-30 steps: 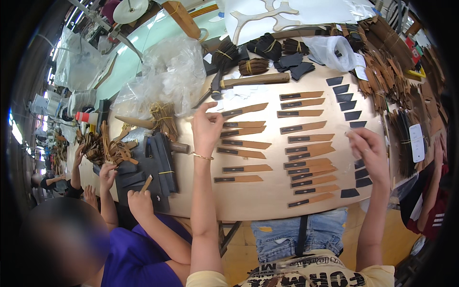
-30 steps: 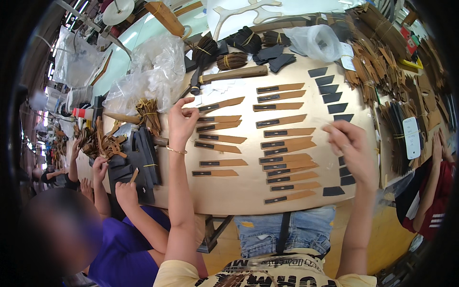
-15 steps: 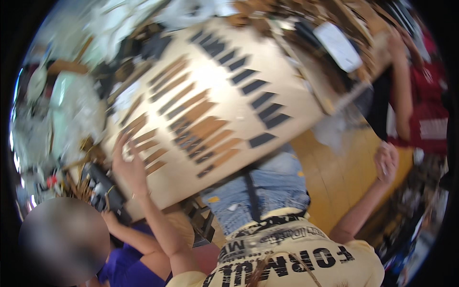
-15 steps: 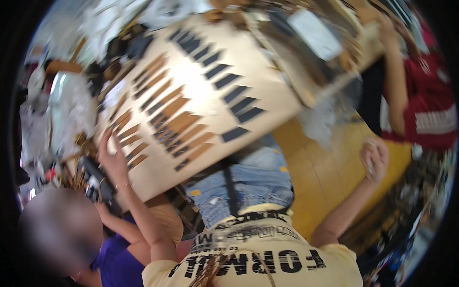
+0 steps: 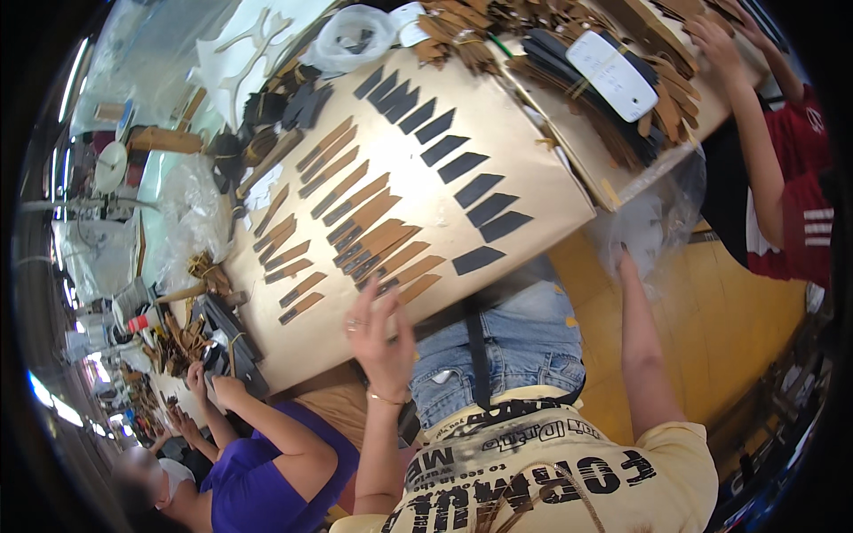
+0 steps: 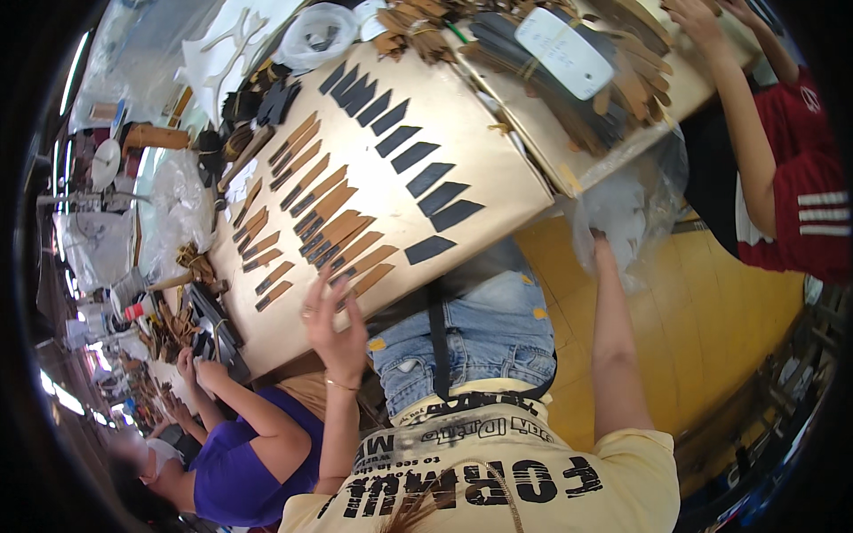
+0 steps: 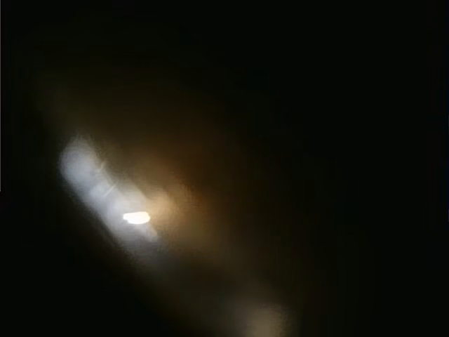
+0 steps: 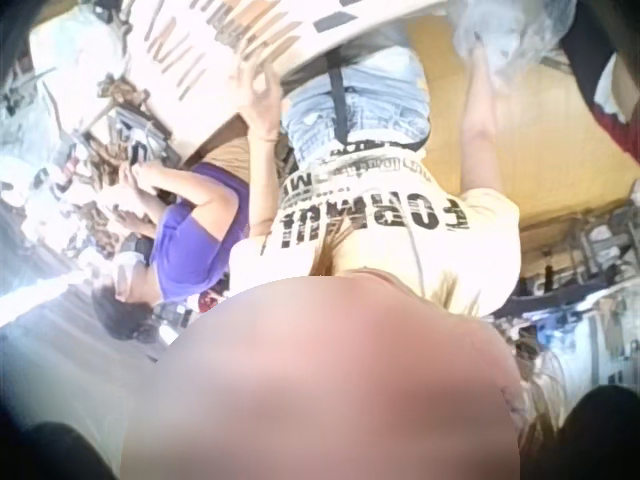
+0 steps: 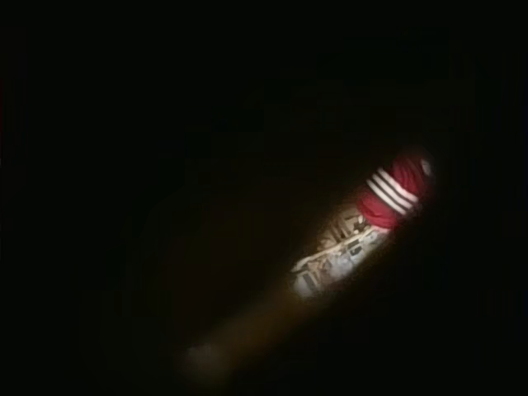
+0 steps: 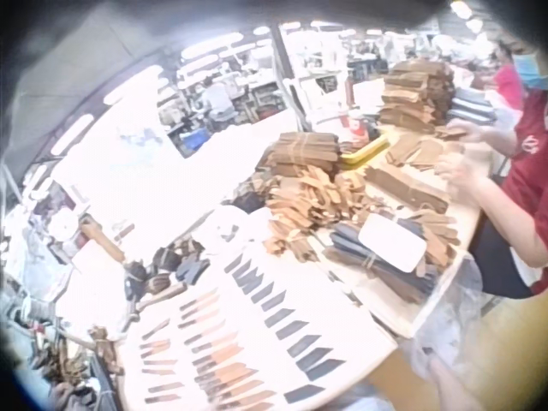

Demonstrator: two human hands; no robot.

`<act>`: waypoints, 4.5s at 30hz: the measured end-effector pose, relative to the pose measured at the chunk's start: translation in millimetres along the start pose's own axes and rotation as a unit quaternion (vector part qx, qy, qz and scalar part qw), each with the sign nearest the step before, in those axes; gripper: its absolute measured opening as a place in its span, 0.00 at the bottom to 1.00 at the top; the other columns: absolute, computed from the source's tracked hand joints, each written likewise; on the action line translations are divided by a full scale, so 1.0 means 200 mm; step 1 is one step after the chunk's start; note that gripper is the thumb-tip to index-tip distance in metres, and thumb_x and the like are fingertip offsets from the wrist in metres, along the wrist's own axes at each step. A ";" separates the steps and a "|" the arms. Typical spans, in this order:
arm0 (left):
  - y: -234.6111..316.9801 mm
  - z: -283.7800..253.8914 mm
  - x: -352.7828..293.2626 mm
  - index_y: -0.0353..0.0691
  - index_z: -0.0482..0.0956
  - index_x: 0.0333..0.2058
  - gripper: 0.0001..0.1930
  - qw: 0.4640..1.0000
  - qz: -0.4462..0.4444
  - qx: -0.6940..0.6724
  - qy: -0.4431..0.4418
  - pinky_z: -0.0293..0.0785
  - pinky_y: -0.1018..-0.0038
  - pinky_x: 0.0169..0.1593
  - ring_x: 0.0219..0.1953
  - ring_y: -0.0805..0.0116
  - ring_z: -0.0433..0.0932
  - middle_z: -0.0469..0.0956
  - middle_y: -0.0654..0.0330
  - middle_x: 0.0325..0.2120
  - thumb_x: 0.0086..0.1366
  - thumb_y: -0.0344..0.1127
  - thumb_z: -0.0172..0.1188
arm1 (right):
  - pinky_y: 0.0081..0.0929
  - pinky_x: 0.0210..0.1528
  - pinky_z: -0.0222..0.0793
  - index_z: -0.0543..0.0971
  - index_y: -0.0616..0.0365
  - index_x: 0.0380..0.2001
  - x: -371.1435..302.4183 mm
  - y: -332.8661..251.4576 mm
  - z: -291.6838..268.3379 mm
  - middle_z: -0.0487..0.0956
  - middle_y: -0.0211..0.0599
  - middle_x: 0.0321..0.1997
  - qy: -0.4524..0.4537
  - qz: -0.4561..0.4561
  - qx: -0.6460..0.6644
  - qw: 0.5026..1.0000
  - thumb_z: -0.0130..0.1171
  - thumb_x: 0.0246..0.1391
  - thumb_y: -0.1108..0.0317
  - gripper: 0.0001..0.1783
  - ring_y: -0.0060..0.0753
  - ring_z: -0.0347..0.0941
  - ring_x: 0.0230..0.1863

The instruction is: The person repeatedly picks up small black and brown leather pieces from a table, aligns them, and places them into rows. They handle the pieces one at a time, occasionally adjusting their positions to maintain alignment.

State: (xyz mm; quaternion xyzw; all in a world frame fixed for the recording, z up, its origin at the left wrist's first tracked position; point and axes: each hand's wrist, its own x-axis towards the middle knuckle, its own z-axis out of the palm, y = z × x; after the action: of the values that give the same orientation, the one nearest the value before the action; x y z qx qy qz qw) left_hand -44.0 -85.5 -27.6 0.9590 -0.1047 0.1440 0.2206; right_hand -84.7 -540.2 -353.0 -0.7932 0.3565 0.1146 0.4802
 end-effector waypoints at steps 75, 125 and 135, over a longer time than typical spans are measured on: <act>-0.13 -0.21 0.22 0.32 0.82 0.41 0.07 0.845 -0.153 -0.440 -0.263 0.78 0.78 0.35 0.31 0.73 0.82 0.83 0.58 0.30 0.68 0.26 0.58 | 0.31 0.60 0.62 0.66 0.58 0.65 -1.14 -1.93 0.23 0.72 0.34 0.62 -0.363 -0.330 0.116 0.864 0.79 0.38 0.53 0.52 0.31 0.66 0.62; -0.15 0.43 1.08 0.27 0.78 0.40 0.09 0.844 -0.277 -0.382 -0.257 0.74 0.87 0.30 0.30 0.83 0.74 0.77 0.61 0.31 0.62 0.24 0.65 | 0.17 0.30 0.67 0.75 0.62 0.36 -0.36 -2.31 0.32 0.77 0.28 0.29 -0.179 -0.283 -0.011 0.942 0.68 0.50 0.76 0.12 0.15 0.73 0.31; -0.14 0.43 1.08 0.26 0.76 0.39 0.09 0.845 -0.268 -0.390 -0.248 0.77 0.86 0.32 0.32 0.81 0.74 0.77 0.60 0.32 0.62 0.24 0.65 | 0.16 0.28 0.65 0.74 0.62 0.37 -0.35 -2.29 0.33 0.76 0.28 0.31 -0.174 -0.295 -0.025 0.939 0.68 0.50 0.75 0.13 0.15 0.72 0.33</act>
State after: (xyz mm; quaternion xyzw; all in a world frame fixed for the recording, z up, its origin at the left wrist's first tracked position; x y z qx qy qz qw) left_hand 185.4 -129.3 -43.8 0.7884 0.0575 -0.2158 0.5732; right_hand 184.8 -322.7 -37.6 -0.8421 0.0145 0.1134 0.5270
